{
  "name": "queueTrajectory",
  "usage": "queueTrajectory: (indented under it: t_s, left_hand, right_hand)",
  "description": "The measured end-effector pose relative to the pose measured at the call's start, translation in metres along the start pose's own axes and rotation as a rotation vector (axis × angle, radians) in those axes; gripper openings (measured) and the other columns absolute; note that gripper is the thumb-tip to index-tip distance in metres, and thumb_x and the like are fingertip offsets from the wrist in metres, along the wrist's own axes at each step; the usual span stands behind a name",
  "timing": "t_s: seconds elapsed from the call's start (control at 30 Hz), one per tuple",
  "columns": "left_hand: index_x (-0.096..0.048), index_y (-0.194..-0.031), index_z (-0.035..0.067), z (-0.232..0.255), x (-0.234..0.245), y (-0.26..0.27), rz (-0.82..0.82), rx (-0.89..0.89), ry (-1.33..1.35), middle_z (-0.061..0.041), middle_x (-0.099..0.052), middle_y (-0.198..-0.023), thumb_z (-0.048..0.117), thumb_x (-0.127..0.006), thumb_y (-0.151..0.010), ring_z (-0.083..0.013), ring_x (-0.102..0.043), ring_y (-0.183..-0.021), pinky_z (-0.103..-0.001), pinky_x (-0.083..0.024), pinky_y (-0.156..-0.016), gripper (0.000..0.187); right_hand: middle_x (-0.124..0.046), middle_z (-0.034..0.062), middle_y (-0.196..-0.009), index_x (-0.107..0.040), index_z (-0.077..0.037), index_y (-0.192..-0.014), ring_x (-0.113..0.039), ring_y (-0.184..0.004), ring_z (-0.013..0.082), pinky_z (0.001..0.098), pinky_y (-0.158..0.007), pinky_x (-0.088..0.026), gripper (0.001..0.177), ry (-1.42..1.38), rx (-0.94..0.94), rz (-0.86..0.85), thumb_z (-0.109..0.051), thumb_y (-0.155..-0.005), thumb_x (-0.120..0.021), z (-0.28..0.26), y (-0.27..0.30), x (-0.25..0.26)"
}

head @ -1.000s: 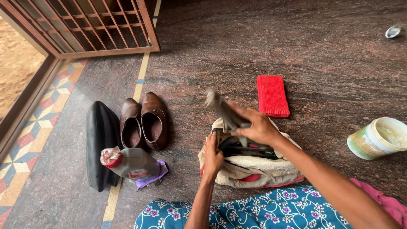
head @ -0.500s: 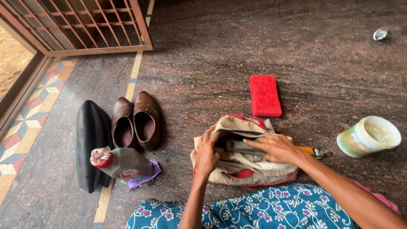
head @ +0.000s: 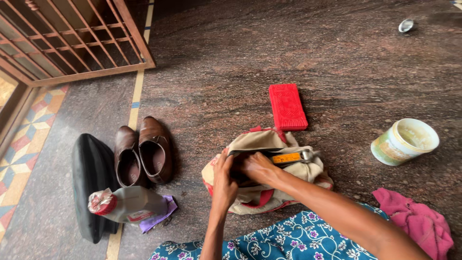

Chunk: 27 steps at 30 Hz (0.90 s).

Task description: The person sits on the floor and organizes various tools, including pliers, wrenches, and a hammer, into a canvas bag. They also place a red brush and a bottle of liquid into the bag. Finally, the person arranges a pair of brown shoes and a black shoe cover on the floor.

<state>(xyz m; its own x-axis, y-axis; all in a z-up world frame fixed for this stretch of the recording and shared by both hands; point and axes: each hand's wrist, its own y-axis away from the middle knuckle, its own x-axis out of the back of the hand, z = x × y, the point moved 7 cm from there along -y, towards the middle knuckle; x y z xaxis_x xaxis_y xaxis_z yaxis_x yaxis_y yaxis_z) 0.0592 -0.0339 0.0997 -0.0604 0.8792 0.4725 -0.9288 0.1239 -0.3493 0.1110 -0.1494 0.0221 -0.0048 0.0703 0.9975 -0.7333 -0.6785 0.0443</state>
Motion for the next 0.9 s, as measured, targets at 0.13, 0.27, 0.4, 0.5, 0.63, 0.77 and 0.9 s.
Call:
queueTrajectory:
  t_s: [0.13,0.27,0.4,0.5,0.63,0.77,0.9]
  left_hand:
    - [-0.057,-0.138,0.0,0.001,-0.001,-0.007,0.069,0.032,-0.094,-0.021,-0.048,-0.155,-0.014,-0.049,-0.069,-0.0391,-0.043,-0.143,-0.046,-0.028,-0.121,0.071]
    - [-0.066,-0.126,0.006,0.028,0.017,-0.005,0.168,-0.016,-0.234,-0.02,-0.055,-0.143,-0.004,-0.061,-0.071,-0.039,-0.052,-0.125,-0.047,-0.038,-0.109,0.056]
    - [-0.068,-0.107,0.004,0.081,0.005,-0.003,0.294,-0.258,-0.309,-0.02,-0.06,-0.127,0.006,-0.067,-0.071,-0.0398,-0.056,-0.116,-0.05,-0.043,-0.097,0.036]
    - [-0.068,-0.102,0.009,0.091,-0.078,-0.009,0.078,-0.347,-0.358,-0.01,-0.064,-0.114,0.011,-0.063,-0.088,-0.0321,-0.061,-0.106,-0.048,-0.048,-0.088,0.015]
    - [-0.068,-0.106,0.011,0.061,-0.201,-0.034,-0.28,-0.309,-0.671,-0.01,-0.062,-0.114,0.013,-0.06,-0.092,-0.0316,-0.06,-0.111,-0.049,-0.05,-0.084,0.017]
    - [-0.069,-0.113,0.018,0.035,-0.232,-0.055,-0.521,-0.285,-0.786,-0.012,-0.056,-0.124,0.025,-0.065,-0.089,-0.0333,-0.057,-0.119,-0.057,-0.049,-0.091,0.026]
    - [-0.06,-0.135,0.029,0.003,-0.217,-0.068,-0.681,-0.135,-0.515,-0.015,-0.051,-0.132,0.015,-0.07,-0.083,-0.038,-0.056,-0.121,-0.053,-0.051,-0.095,0.055]
  right_hand:
    - [-0.072,0.0152,-0.11,-0.075,-0.01,-0.105,-0.069,-0.103,0.0321,0.045,-0.081,-0.058,0.017,-0.012,0.141,0.078,-0.014,-0.089,-0.068,0.009,0.022,0.015]
    - [-0.072,0.0134,-0.114,-0.073,-0.004,-0.116,-0.069,-0.105,0.0304,0.0453,-0.09,-0.056,0.031,-0.623,-0.102,0.514,-0.014,-0.087,-0.07,0.087,0.091,0.073]
    - [-0.076,0.0109,-0.104,-0.072,-0.005,-0.107,-0.074,-0.092,0.0256,0.0411,-0.082,-0.059,0.027,-0.569,-0.819,0.473,-0.027,-0.094,-0.068,0.194,0.201,0.047]
    - [-0.076,0.017,-0.097,-0.07,-0.001,-0.107,-0.075,-0.086,0.0269,0.0408,-0.077,-0.061,0.039,-0.828,-1.113,0.244,-0.038,-0.095,-0.071,0.221,0.238,-0.032]
    - [-0.073,0.0127,-0.105,-0.065,-0.002,-0.12,-0.073,-0.086,0.0225,0.0359,-0.077,-0.062,0.045,-1.332,-1.175,0.165,-0.039,-0.095,-0.068,0.201,0.246,-0.108]
    - [-0.068,0.0082,-0.115,-0.055,-0.007,-0.13,-0.068,-0.097,0.0197,0.0347,-0.082,-0.059,0.042,-1.679,-1.075,0.313,-0.018,-0.092,-0.071,0.195,0.228,-0.117]
    - [-0.067,0.0076,-0.118,-0.056,-0.012,-0.132,-0.066,-0.103,0.0203,0.0359,-0.083,-0.057,0.045,-1.698,-1.079,0.367,0.003,-0.089,-0.061,0.184,0.228,-0.107]
